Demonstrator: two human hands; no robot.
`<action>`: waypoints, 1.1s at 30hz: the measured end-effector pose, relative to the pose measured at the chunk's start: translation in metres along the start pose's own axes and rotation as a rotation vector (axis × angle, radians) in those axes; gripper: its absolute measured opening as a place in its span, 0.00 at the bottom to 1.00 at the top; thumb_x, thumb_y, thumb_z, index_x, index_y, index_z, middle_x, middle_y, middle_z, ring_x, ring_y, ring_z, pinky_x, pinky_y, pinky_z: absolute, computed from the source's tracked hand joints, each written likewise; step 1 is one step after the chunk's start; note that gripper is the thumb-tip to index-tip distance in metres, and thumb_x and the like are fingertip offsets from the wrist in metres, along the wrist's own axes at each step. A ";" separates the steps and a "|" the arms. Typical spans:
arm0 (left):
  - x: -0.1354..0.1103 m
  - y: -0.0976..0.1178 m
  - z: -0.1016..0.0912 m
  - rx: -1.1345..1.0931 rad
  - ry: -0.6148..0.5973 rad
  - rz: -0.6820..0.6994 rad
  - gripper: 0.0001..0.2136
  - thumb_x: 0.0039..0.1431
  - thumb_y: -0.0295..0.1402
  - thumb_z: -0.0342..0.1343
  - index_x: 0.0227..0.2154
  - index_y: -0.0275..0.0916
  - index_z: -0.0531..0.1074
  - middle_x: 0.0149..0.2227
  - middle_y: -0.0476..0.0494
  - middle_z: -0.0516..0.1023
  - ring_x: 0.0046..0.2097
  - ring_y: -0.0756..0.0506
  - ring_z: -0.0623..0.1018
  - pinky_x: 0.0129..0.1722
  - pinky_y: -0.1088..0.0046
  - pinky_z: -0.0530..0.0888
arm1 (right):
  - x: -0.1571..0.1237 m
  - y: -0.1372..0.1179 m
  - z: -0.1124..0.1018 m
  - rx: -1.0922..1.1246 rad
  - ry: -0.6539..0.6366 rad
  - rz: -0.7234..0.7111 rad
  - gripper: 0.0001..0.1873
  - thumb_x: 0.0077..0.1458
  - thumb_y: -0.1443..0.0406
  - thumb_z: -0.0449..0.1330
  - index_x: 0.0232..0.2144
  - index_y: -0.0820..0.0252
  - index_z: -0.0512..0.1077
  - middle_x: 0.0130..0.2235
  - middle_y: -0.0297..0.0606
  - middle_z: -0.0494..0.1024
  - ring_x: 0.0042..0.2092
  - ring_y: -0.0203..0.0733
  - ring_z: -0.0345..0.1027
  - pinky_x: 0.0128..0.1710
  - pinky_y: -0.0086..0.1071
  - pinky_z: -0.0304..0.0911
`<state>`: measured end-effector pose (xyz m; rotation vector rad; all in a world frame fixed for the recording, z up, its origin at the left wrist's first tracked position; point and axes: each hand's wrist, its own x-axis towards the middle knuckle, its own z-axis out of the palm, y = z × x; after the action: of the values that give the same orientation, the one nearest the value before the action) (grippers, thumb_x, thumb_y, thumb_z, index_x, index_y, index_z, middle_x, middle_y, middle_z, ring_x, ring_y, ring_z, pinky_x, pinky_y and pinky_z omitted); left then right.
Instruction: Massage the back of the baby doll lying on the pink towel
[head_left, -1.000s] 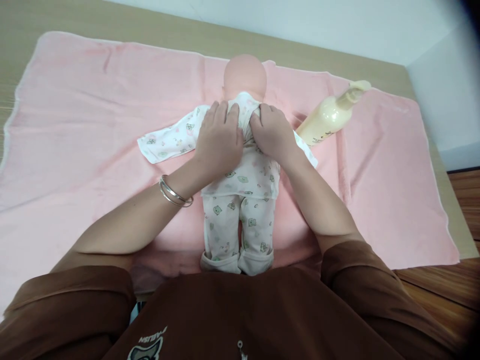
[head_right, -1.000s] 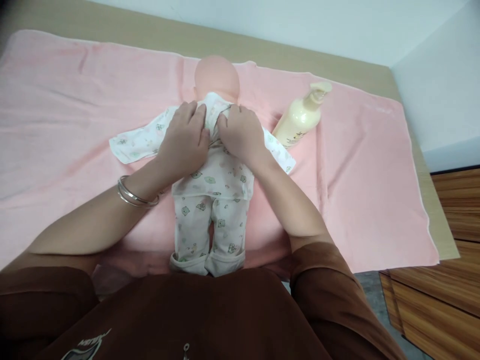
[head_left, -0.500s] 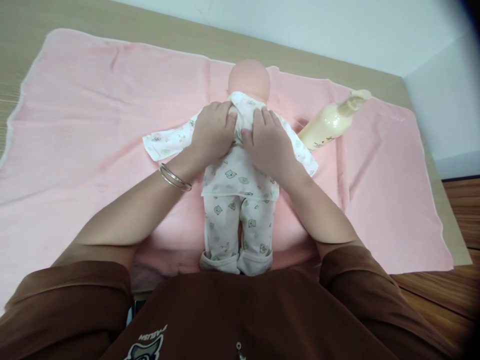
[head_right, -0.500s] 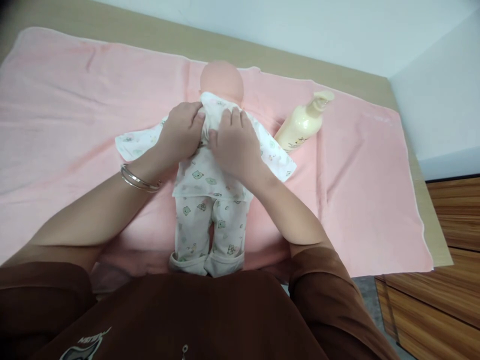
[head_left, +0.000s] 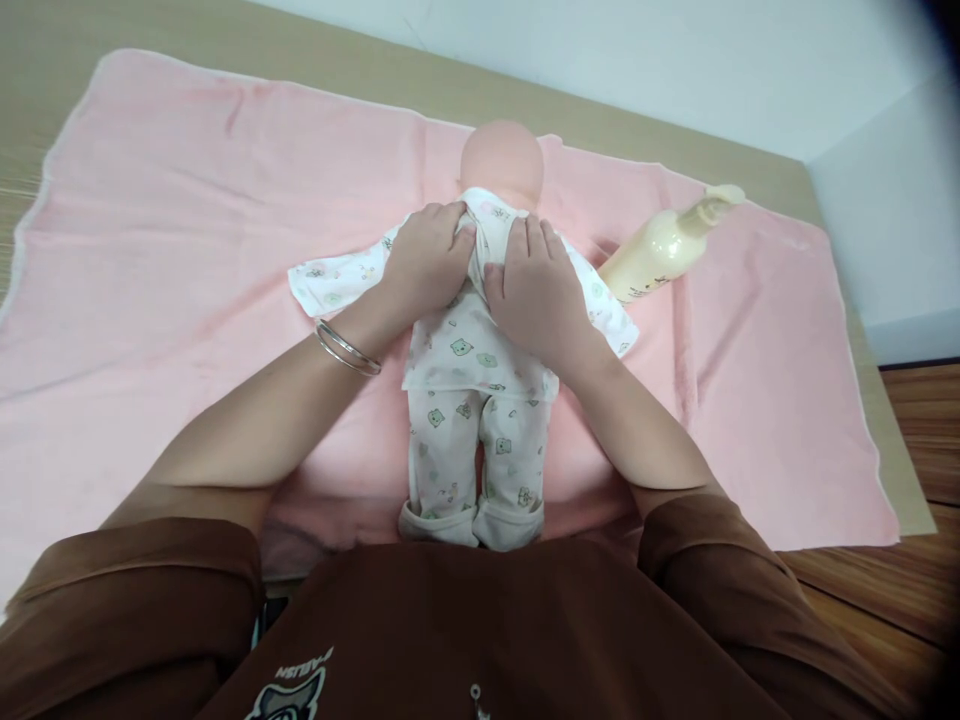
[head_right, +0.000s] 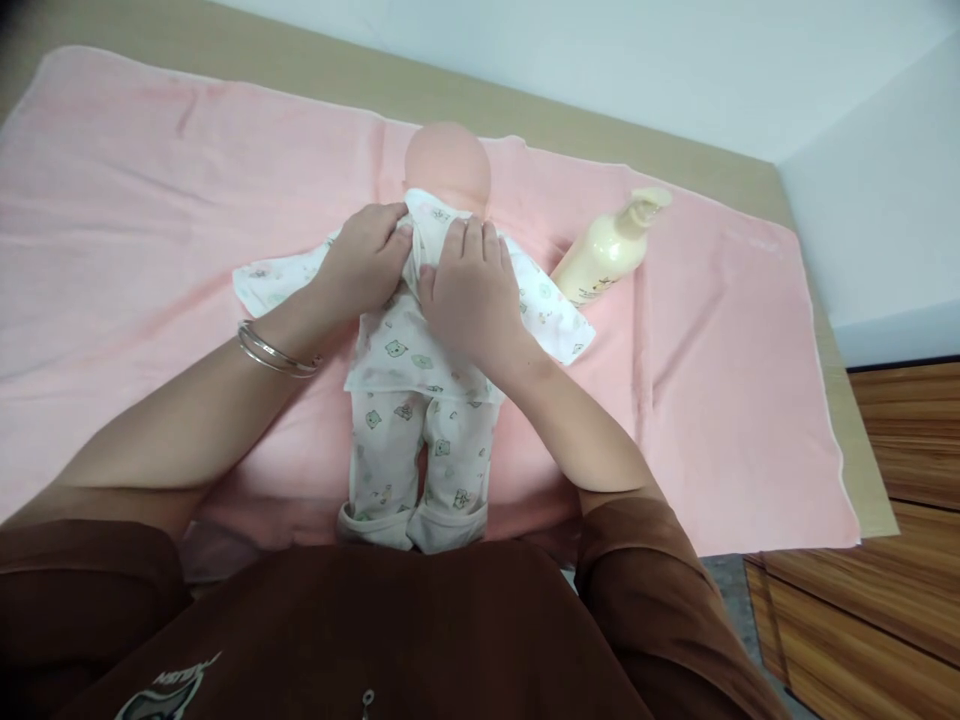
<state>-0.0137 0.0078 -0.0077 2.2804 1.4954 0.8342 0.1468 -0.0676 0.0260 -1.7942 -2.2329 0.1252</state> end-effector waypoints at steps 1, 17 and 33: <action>-0.002 0.005 -0.001 0.038 -0.006 -0.023 0.15 0.75 0.30 0.44 0.53 0.39 0.76 0.52 0.31 0.81 0.59 0.28 0.79 0.61 0.45 0.75 | 0.002 0.002 -0.001 0.012 0.009 0.000 0.32 0.71 0.61 0.46 0.71 0.76 0.58 0.73 0.64 0.61 0.77 0.67 0.53 0.77 0.64 0.51; -0.009 0.009 -0.009 0.023 -0.051 0.025 0.14 0.77 0.35 0.44 0.48 0.44 0.76 0.50 0.36 0.81 0.58 0.32 0.79 0.60 0.51 0.76 | -0.002 0.000 -0.015 -0.105 -0.091 -0.016 0.33 0.74 0.59 0.45 0.70 0.81 0.54 0.71 0.68 0.61 0.75 0.69 0.55 0.75 0.60 0.55; -0.024 0.019 0.003 0.001 0.026 0.056 0.19 0.72 0.40 0.49 0.61 0.43 0.70 0.62 0.37 0.73 0.68 0.32 0.68 0.72 0.45 0.64 | 0.028 0.024 -0.007 0.007 -0.085 0.090 0.29 0.77 0.57 0.40 0.61 0.76 0.67 0.61 0.62 0.74 0.68 0.64 0.67 0.71 0.58 0.61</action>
<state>-0.0051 -0.0219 -0.0072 2.3304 1.4499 0.8818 0.1659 -0.0362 0.0316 -1.9204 -2.2049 0.2307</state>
